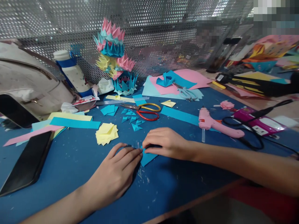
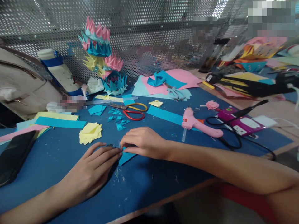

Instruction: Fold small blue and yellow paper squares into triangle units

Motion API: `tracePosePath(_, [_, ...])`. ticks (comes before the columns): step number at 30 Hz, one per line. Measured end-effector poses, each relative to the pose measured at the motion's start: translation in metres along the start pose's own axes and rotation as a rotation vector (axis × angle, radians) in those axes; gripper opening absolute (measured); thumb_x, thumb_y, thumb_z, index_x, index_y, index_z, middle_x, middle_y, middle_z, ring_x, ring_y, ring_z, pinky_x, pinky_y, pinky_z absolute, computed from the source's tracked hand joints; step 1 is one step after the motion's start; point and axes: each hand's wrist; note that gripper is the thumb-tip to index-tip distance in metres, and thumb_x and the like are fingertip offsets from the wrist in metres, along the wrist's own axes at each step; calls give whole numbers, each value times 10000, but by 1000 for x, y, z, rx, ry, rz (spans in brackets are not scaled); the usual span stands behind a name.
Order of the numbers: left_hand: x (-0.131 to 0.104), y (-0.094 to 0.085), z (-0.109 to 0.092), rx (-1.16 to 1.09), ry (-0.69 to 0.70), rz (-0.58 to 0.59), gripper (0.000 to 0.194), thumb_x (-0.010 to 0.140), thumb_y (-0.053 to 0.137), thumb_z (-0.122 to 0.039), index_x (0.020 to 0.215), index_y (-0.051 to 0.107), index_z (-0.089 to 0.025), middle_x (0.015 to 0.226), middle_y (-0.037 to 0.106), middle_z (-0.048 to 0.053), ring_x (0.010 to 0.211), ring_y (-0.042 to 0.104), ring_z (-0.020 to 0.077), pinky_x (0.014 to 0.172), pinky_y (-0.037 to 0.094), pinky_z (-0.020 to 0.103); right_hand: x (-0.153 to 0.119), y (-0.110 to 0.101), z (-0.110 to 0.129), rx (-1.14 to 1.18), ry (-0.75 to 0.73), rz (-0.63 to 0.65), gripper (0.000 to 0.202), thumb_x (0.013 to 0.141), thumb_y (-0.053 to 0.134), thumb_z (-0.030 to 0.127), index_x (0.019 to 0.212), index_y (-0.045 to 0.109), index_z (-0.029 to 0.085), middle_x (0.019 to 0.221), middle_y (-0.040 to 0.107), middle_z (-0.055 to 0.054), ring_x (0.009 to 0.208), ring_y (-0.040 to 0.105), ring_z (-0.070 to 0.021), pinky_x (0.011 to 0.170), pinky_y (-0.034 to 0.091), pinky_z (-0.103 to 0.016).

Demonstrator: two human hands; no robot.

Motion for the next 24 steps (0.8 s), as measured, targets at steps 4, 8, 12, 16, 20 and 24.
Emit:
tracePosePath(4, [1,-1,0,-4,-2,4,407,989,391,-75,1368,536,-56,1380,600,109,1224,525,260,1108,281,454,-1,-5,-4,126,-13,31,108,963,621,246,963,684,158,935,726,-49,846,645,-132,783,479,-226])
tracePosePath(8, [1,-1,1,3,-4,-1,407,979,394,-66,1357,544,-58,1383,601,112,1232,529,255,1112,291,450,-2,-8,-6,210,34,62,110,958,623,241,964,691,155,935,721,-55,855,659,-129,783,489,-217])
tracePosePath(12, [0,-1,1,1,0,-1,425,975,392,-62,1379,525,-60,1392,596,111,1240,529,256,1108,296,458,-1,-9,-4,244,77,61,72,930,652,202,912,690,144,882,713,-46,804,654,-121,746,487,-208])
tracePosePath(16, [1,-2,1,9,-8,0,411,977,385,-62,1355,544,-58,1389,598,110,1244,529,257,1109,292,461,0,-9,-3,267,90,60,79,925,654,194,884,699,145,857,715,-39,779,655,-116,731,491,-204])
tracePosePath(20, [1,-1,1,13,-19,29,395,982,383,-70,1339,552,-68,1392,594,115,1248,533,265,1101,316,479,0,-7,-5,248,48,50,123,949,613,181,872,706,155,863,727,-37,802,662,-118,750,493,-205])
tracePosePath(24, [1,-1,0,9,-31,47,394,979,396,-76,1343,545,-82,1399,584,122,1257,532,276,1096,350,497,-1,-4,-7,202,-29,37,117,955,606,169,886,699,153,866,724,-37,825,652,-117,768,490,-206])
Point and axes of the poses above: each hand's wrist, its own x-axis towards the middle knuckle, its own y-axis out of the palm, z = x × y
